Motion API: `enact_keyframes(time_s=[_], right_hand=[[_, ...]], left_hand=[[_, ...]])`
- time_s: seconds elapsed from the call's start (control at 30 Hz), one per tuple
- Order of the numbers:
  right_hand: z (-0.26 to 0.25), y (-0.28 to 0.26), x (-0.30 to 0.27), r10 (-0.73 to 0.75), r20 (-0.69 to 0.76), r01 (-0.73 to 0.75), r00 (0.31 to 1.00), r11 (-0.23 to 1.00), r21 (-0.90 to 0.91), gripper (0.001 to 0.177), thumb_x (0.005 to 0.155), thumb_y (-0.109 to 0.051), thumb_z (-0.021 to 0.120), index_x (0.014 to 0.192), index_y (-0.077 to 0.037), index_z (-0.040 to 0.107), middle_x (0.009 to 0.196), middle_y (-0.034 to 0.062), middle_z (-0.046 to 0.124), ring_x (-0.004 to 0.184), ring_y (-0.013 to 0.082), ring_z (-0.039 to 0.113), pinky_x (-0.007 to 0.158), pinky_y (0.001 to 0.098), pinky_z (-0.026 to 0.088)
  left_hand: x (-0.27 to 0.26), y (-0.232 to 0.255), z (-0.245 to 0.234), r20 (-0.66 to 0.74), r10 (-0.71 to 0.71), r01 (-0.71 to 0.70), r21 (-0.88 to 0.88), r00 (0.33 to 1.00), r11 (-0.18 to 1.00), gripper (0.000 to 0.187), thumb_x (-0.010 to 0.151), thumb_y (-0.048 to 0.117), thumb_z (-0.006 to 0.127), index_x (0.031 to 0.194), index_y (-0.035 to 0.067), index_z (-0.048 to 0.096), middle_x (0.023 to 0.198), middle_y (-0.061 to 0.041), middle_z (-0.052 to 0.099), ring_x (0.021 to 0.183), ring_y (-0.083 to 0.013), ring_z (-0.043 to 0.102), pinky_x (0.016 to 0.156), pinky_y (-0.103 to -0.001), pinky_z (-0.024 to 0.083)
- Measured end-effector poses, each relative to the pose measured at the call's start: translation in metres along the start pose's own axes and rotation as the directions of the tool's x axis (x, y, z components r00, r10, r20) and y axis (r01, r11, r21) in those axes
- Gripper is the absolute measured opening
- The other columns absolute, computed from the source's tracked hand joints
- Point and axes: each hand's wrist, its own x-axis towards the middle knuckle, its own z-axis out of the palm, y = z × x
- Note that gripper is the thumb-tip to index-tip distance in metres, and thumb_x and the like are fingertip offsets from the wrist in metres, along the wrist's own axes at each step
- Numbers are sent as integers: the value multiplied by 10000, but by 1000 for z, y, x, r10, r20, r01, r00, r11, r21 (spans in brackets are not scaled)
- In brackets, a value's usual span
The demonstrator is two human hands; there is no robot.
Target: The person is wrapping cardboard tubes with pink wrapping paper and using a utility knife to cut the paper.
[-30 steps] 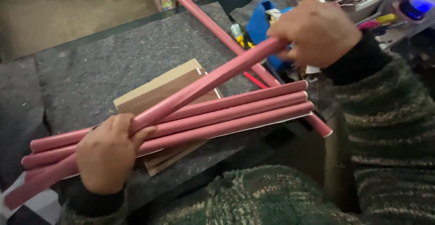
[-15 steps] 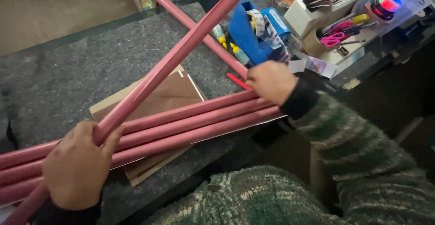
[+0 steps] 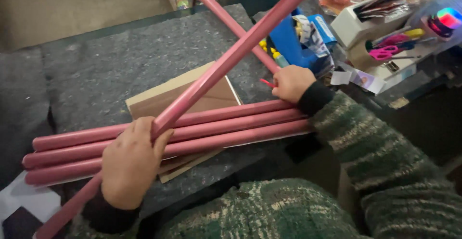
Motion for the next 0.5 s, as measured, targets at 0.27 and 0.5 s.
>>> enact_keyframes(time_s=[0.27, 0.5], right_hand=[[-45, -18, -38, -232, -461, 404, 856, 858, 318, 170, 909, -142, 650, 1032, -24, 654, 961, 182, 674, 914, 383, 681, 781, 445, 541], [-43, -72, -75, -121, -353, 359, 928, 544, 758, 241, 1013, -52, 564, 1245, -35, 624, 922, 155, 633, 826, 315, 629, 745, 345, 519]], left_hand=[[-3, -1, 14, 13, 29, -29, -33, 999, 999, 324, 931, 398, 678, 951, 80, 616, 827, -138, 699, 760, -360, 698, 592, -477, 540], [-4, 3, 21, 28, -5, 5, 14, 1000, 1000, 348, 938, 414, 680, 903, 79, 593, 796, -131, 699, 745, -341, 707, 594, -456, 553]])
